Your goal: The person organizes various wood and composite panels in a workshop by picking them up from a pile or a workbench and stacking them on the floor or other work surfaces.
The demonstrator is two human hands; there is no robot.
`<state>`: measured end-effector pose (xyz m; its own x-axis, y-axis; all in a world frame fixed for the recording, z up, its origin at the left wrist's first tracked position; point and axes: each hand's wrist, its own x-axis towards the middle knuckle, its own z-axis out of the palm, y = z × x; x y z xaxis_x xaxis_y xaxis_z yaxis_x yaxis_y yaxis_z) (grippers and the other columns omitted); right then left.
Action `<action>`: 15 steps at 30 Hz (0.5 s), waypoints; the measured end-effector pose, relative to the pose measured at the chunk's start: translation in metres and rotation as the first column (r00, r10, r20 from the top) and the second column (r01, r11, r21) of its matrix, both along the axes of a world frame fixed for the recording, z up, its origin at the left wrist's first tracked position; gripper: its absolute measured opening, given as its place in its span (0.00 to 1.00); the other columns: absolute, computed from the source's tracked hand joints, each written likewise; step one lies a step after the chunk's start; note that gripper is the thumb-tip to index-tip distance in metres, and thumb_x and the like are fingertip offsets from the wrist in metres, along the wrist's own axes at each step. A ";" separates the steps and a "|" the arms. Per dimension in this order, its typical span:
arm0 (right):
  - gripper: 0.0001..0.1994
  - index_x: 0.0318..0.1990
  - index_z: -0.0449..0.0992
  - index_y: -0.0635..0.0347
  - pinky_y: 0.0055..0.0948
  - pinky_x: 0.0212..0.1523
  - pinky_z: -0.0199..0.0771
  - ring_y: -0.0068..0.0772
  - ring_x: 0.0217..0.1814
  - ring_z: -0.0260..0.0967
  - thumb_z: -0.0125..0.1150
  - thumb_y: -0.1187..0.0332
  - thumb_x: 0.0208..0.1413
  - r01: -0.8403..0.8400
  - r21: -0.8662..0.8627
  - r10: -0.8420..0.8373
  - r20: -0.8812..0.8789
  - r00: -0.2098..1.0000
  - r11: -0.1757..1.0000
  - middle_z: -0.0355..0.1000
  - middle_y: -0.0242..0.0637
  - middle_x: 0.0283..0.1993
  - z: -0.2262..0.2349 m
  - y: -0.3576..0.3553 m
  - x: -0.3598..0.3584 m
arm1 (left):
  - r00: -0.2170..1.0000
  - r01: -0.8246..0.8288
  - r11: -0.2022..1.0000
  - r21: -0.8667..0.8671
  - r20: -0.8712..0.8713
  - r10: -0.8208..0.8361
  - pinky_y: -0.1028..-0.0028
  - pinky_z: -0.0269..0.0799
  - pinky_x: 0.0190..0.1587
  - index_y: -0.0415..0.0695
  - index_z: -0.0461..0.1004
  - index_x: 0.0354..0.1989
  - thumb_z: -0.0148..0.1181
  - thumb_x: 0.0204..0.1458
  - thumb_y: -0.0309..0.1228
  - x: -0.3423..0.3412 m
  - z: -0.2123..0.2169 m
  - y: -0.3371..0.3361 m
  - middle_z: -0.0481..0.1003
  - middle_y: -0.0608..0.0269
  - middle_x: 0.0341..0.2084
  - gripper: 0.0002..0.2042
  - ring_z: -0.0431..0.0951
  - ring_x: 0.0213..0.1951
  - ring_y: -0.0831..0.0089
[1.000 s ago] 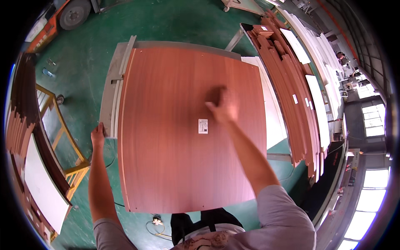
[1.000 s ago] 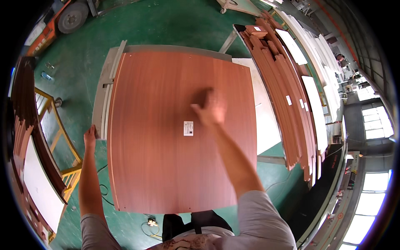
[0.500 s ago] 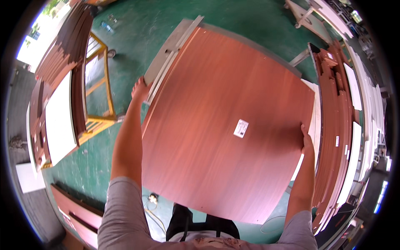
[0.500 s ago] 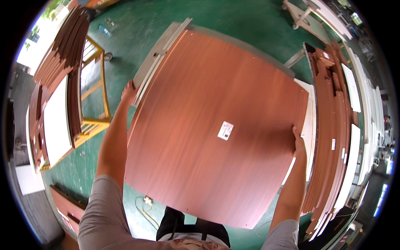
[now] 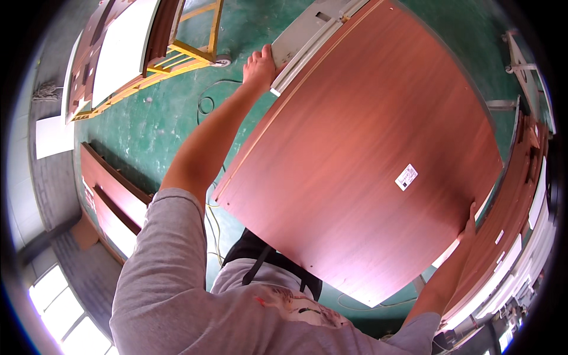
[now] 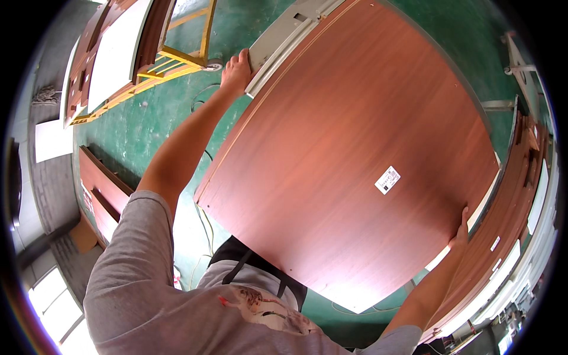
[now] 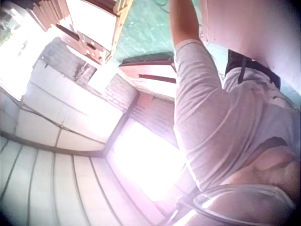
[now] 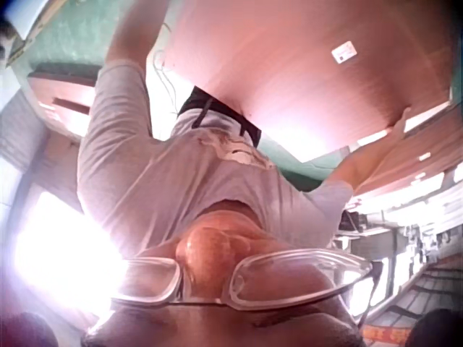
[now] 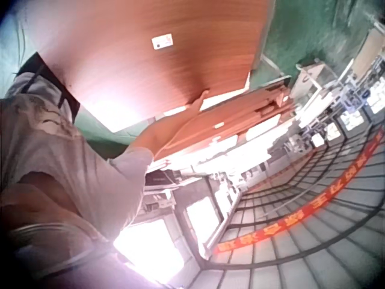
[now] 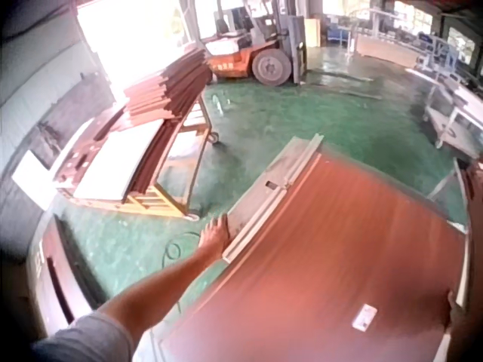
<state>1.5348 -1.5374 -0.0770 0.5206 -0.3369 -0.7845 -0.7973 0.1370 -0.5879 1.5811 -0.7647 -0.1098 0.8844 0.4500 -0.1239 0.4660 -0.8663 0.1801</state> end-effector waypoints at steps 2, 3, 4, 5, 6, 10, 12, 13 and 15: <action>0.52 0.68 0.53 0.61 0.37 0.70 0.51 0.39 0.72 0.48 0.64 0.34 0.42 -0.040 0.015 0.040 -0.013 0.999 0.999 0.51 0.39 0.71 -0.008 0.011 0.000 | 0.999 -0.041 0.999 0.018 0.008 0.041 0.55 0.65 0.56 0.52 0.51 0.65 0.60 0.51 0.50 -0.036 0.002 0.013 0.66 0.46 0.52 0.36 0.66 0.57 0.49; 0.52 0.68 0.53 0.62 0.37 0.70 0.51 0.39 0.72 0.48 0.64 0.34 0.43 -0.031 -0.002 0.031 0.006 1.000 1.000 0.51 0.39 0.71 0.000 0.002 -0.013 | 1.000 -0.022 1.000 0.007 0.003 0.022 0.55 0.65 0.55 0.50 0.51 0.65 0.60 0.51 0.49 -0.036 0.006 0.003 0.66 0.47 0.52 0.36 0.66 0.56 0.49; 0.52 0.68 0.53 0.62 0.37 0.69 0.51 0.39 0.72 0.48 0.64 0.34 0.43 -0.024 -0.019 0.024 0.024 0.999 1.000 0.51 0.39 0.71 0.008 -0.005 -0.026 | 0.999 0.010 1.000 -0.001 0.032 -0.010 0.55 0.65 0.54 0.49 0.52 0.65 0.59 0.50 0.52 -0.035 0.011 -0.006 0.66 0.47 0.51 0.37 0.66 0.56 0.49; 0.52 0.68 0.53 0.62 0.37 0.69 0.51 0.39 0.72 0.48 0.64 0.34 0.43 -0.027 -0.005 0.028 0.027 0.999 1.000 0.51 0.39 0.71 0.007 -0.001 -0.031 | 0.999 0.010 1.000 -0.001 0.042 -0.010 0.55 0.65 0.54 0.48 0.52 0.64 0.59 0.49 0.54 -0.050 0.010 0.000 0.67 0.47 0.51 0.38 0.67 0.55 0.49; 0.53 0.68 0.53 0.62 0.38 0.69 0.51 0.40 0.72 0.48 0.64 0.34 0.43 -0.032 0.009 0.032 0.029 0.999 0.999 0.51 0.39 0.71 0.006 0.004 -0.038 | 0.999 0.008 1.000 -0.002 0.051 -0.008 0.55 0.65 0.53 0.47 0.52 0.64 0.59 0.49 0.57 -0.065 0.009 0.005 0.67 0.46 0.50 0.40 0.67 0.54 0.50; 0.51 0.66 0.56 0.64 0.39 0.67 0.56 0.42 0.70 0.51 0.64 0.35 0.43 -0.052 -0.032 0.054 0.050 0.997 0.998 0.54 0.42 0.70 0.005 0.033 -0.063 | 0.998 -0.019 1.000 0.007 0.052 0.019 0.55 0.66 0.52 0.46 0.54 0.64 0.58 0.50 0.55 -0.128 0.006 0.025 0.67 0.48 0.49 0.38 0.67 0.53 0.51; 0.51 0.67 0.55 0.64 0.39 0.66 0.57 0.43 0.70 0.51 0.63 0.34 0.44 -0.059 -0.027 0.061 0.056 0.997 0.998 0.54 0.43 0.70 0.004 0.033 -0.082 | 0.999 -0.029 1.000 0.006 0.045 0.029 0.57 0.65 0.52 0.45 0.53 0.64 0.59 0.50 0.54 -0.156 0.008 0.026 0.67 0.48 0.49 0.39 0.67 0.53 0.52; 0.51 0.67 0.55 0.64 0.39 0.66 0.58 0.43 0.70 0.52 0.62 0.34 0.44 -0.064 -0.023 0.066 0.058 0.996 0.998 0.54 0.43 0.70 0.003 0.033 -0.090 | 0.998 -0.034 0.999 0.000 0.050 0.034 0.57 0.65 0.52 0.44 0.53 0.64 0.59 0.50 0.54 -0.171 0.008 0.028 0.67 0.48 0.50 0.39 0.67 0.53 0.53; 0.52 0.67 0.53 0.64 0.39 0.65 0.61 0.43 0.69 0.53 0.61 0.33 0.45 -0.086 -0.073 0.089 0.038 0.995 0.994 0.54 0.43 0.69 0.000 0.046 -0.107 | 0.997 -0.060 0.998 -0.001 0.049 0.060 0.58 0.65 0.52 0.44 0.53 0.64 0.59 0.49 0.54 -0.207 0.006 0.034 0.67 0.49 0.50 0.39 0.67 0.53 0.53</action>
